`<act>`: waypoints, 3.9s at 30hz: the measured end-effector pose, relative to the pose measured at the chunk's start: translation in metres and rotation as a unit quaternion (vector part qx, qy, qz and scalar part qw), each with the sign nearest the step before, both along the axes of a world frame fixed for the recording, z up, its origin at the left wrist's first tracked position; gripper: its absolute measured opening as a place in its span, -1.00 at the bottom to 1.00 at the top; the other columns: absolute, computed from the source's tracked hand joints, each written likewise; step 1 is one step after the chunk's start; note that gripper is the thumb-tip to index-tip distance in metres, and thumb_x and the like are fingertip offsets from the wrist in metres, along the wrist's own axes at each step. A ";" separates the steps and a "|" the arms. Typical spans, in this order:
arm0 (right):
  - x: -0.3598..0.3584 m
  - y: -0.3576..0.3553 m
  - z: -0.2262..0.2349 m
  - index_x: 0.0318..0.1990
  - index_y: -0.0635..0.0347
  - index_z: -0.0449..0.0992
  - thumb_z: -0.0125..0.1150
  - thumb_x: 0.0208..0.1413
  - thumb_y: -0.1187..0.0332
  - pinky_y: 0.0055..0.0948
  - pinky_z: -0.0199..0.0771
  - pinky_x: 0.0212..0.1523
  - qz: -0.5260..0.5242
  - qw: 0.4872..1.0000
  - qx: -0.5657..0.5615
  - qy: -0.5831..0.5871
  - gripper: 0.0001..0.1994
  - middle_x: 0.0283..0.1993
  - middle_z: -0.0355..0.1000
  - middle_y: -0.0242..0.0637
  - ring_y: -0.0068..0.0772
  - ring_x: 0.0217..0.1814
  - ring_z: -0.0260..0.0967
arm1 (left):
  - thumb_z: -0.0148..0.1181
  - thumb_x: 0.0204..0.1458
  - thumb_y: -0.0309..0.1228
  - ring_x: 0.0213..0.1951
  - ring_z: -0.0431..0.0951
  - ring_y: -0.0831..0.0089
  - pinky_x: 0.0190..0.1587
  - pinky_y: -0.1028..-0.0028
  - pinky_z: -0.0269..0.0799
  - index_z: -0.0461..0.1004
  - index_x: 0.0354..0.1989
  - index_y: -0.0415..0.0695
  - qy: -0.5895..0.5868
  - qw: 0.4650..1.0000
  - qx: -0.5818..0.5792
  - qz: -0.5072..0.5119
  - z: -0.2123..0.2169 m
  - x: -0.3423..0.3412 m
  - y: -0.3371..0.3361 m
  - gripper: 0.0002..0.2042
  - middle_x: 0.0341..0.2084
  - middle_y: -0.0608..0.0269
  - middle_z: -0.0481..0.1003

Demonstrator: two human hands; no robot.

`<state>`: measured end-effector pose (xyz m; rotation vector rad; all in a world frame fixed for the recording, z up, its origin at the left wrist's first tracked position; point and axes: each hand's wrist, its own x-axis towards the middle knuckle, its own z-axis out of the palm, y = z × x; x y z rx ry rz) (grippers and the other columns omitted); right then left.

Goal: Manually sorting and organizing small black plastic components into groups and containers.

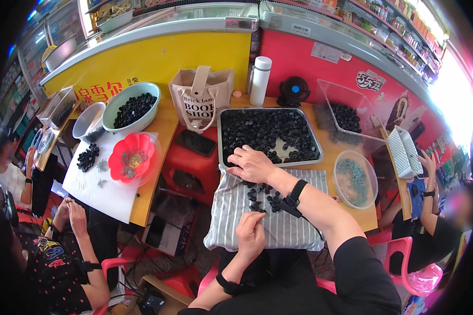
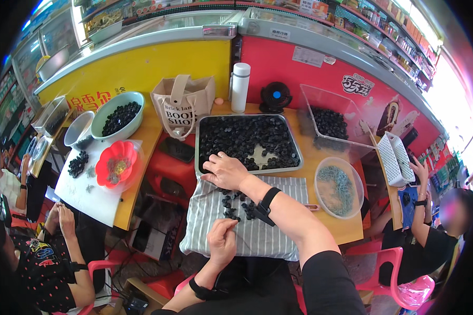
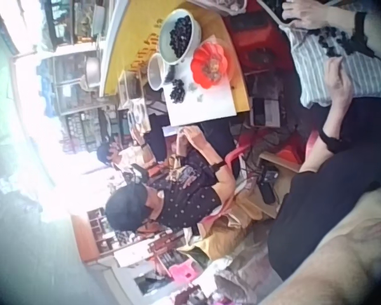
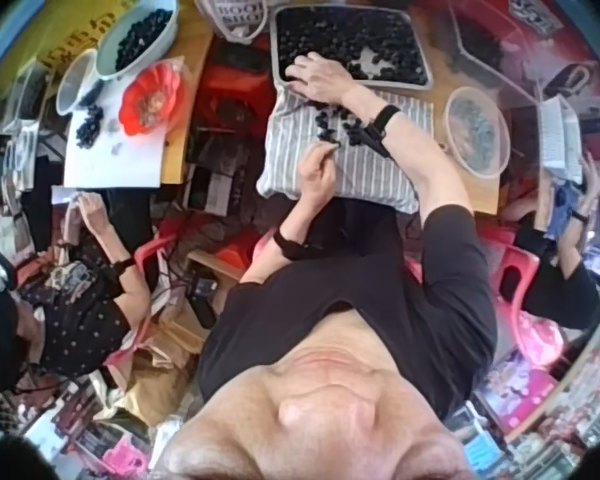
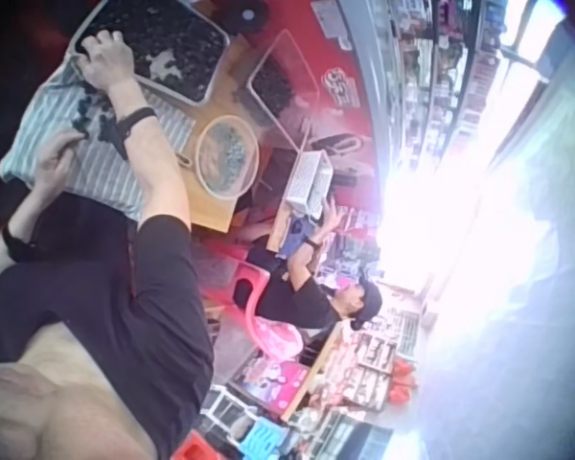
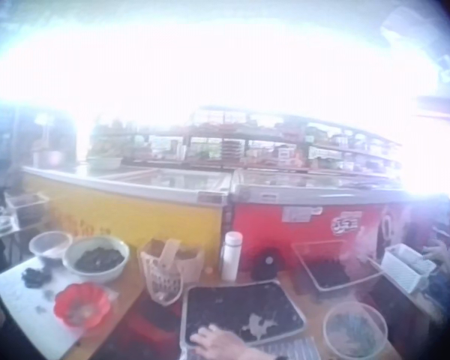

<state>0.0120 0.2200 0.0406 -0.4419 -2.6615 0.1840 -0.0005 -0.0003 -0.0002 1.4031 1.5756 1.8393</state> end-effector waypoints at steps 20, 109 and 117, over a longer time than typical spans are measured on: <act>-0.008 0.004 0.003 -0.24 0.04 0.55 0.07 0.13 -0.30 -0.05 0.53 -0.11 -0.036 0.996 -0.027 -0.073 -0.45 -0.15 0.48 -0.19 0.05 -0.07 0.48 | 0.05 -0.09 -0.80 -0.31 0.57 0.15 -0.26 0.37 0.47 0.56 -0.28 -0.32 -0.004 1.000 0.001 -0.009 -0.003 0.001 0.000 -0.76 -0.34 0.02 0.55; 0.170 -0.099 -0.007 -0.37 0.21 0.52 0.16 -0.13 0.65 -0.18 0.39 -0.14 -0.156 0.984 -0.058 0.064 -0.85 -0.36 0.44 -0.23 -0.05 -0.21 0.39 | 0.09 -0.02 -0.74 -0.23 0.52 0.33 -0.24 0.48 0.44 0.54 -0.18 -0.28 0.060 0.997 -0.039 0.032 -0.006 0.006 -0.003 -0.76 -0.17 0.10 0.51; 0.173 -0.097 -0.019 -0.38 0.19 0.53 0.18 -0.12 0.62 -0.19 0.41 -0.22 -0.132 0.986 -0.055 0.089 -0.86 -0.37 0.39 -0.24 -0.08 -0.25 0.35 | 0.09 -0.06 -0.75 -0.15 0.52 0.21 -0.21 0.41 0.49 0.54 -0.20 -0.28 0.072 0.996 -0.036 0.030 -0.002 0.004 -0.003 -0.75 -0.17 0.05 0.51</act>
